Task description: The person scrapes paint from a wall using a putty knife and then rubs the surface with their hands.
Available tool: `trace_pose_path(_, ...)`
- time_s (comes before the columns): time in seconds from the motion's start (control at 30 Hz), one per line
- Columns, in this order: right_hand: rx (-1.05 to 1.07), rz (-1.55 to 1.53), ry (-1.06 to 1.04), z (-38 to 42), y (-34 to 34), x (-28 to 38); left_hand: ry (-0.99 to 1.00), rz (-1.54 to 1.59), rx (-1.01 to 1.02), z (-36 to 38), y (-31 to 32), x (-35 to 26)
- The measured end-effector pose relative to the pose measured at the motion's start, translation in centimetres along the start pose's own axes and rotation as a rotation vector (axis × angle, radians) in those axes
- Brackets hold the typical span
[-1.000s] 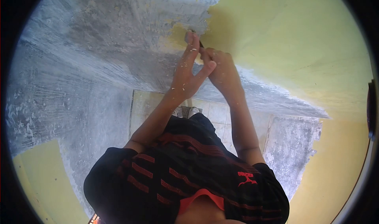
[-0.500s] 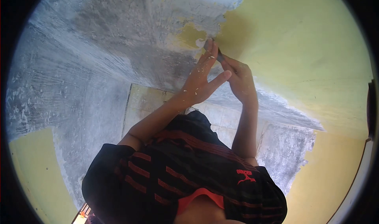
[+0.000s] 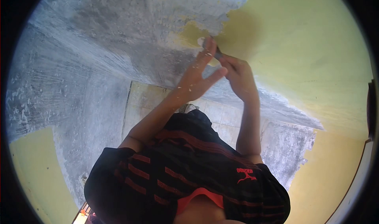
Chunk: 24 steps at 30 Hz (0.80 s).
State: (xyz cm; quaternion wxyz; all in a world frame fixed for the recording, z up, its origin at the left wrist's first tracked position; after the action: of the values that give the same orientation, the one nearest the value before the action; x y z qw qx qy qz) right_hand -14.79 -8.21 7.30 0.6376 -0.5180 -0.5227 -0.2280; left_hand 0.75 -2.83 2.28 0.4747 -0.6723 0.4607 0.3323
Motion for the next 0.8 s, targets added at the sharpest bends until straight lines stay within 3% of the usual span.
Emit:
trace_pose_path(0.03,0.018,-0.017,0.102,0.0,-0.3,-0.1,0.017,0.005,0.015,-0.2,0.5,-0.4)
trace_pose_path(0.17,0.007,0.016,-0.073,-1.0,1.4,0.0,0.022,-0.005,-0.026,-0.1,-0.5,-0.4)
trace_pose_path(0.3,0.0,-0.005,0.012,-0.2,1.4,-0.1,-0.043,0.05,0.032,0.0,-0.6,-0.7)
trace_pose_path(0.43,-0.015,-0.069,-0.101,-1.6,2.1,0.8,0.005,0.007,-0.045,-0.2,-0.7,0.2)
trace_pose_path(0.5,0.053,0.012,-0.012,-2.1,3.2,0.5,0.006,0.005,-0.118,-0.2,-1.3,0.2)
trace_pose_path(0.53,0.028,-0.109,-0.051,-2.0,3.3,-0.8,-0.018,0.01,-0.073,-0.4,-1.6,-0.1)
trace_pose_path(0.7,0.033,-0.082,0.021,-1.6,2.6,-0.2,-0.007,0.01,-0.038,0.2,-0.9,-0.1)
trace_pose_path(0.77,0.019,0.01,-0.248,-2.8,4.6,0.7,0.011,0.006,-0.171,0.1,-2.4,0.7)
trace_pose_path(0.8,0.042,-0.016,-0.081,-2.9,5.4,1.3,0.009,0.004,-0.176,0.1,-2.7,0.5)
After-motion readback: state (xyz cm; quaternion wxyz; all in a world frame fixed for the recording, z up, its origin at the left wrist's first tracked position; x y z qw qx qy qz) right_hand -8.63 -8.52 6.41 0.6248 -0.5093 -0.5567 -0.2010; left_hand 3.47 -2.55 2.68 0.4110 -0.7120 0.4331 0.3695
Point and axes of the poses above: each hand's wrist, its own z-axis away from the middle knuckle, its own y-axis out of the palm, x = y × z, the point moved 4 cm from there along -z, towards the middle knuckle, and after that the axes turned 9 degrees about -z, right-handed, at the moved point
